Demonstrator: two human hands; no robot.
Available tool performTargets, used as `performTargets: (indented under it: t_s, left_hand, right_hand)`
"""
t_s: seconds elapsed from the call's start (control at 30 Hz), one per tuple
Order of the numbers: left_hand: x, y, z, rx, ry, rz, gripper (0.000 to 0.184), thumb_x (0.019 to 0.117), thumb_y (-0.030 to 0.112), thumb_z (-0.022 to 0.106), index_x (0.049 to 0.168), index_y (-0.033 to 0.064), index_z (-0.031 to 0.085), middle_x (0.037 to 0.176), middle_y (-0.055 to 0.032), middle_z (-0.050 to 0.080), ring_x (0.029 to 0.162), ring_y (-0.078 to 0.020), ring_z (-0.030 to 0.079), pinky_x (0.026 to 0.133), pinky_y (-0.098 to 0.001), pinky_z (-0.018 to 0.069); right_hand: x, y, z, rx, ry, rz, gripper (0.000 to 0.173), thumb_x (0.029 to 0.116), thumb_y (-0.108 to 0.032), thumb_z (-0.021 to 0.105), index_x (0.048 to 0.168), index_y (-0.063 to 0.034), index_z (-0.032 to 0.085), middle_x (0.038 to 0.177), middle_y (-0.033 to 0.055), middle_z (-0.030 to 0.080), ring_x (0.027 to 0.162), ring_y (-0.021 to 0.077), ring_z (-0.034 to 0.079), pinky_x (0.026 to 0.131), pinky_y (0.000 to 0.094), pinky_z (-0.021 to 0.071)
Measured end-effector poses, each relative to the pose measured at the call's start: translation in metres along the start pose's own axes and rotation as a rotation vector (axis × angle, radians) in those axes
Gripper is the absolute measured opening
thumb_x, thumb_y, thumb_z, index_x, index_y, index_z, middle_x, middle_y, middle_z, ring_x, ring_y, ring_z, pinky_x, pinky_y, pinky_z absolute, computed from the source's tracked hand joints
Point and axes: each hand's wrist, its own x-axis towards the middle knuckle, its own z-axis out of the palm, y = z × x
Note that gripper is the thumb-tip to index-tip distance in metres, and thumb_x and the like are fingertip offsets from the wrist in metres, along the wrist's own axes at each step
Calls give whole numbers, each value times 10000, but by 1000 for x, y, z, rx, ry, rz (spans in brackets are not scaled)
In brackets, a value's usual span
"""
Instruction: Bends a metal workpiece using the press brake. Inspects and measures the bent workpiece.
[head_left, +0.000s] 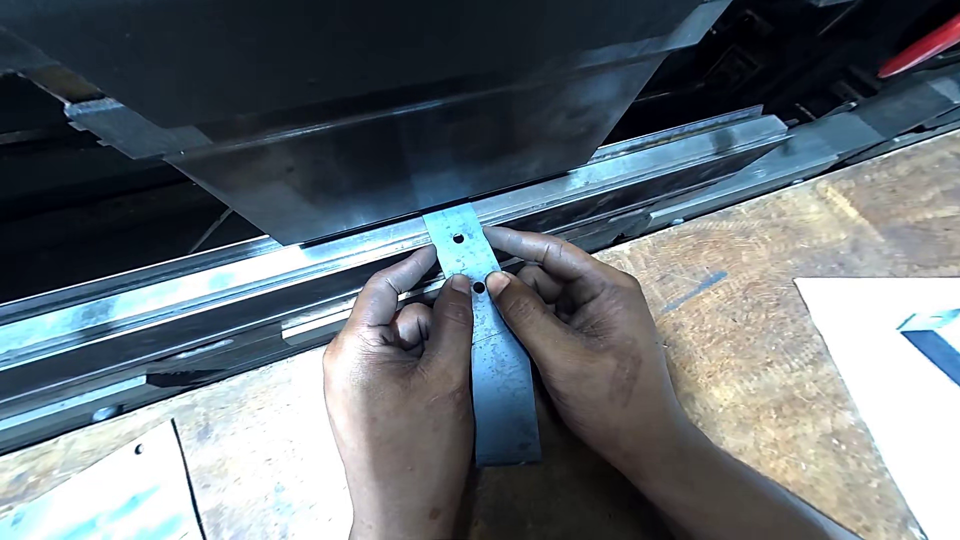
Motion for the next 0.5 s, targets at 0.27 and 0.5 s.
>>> performTargets:
  t_s: [0.27, 0.5]
  left_hand:
    - [0, 0, 0, 14, 12, 14, 238, 943, 142, 717, 1178, 114, 742, 559, 73, 559, 412, -46, 483, 369, -180, 413]
    - [0, 1, 0, 34, 5, 9, 236, 952, 155, 706, 1185, 126, 740, 560, 70, 563, 413, -56, 494, 368, -193, 424]
  right_hand:
    - [0, -1, -1, 6, -4, 10, 333, 1003, -101, 612, 1332, -106, 667, 674, -25, 600, 500, 64, 538, 439, 183, 477]
    - [0, -1, 0, -8, -1, 7, 333, 1004, -108, 617, 1334, -105, 661, 684, -29, 616, 503, 66, 550, 449, 182, 489]
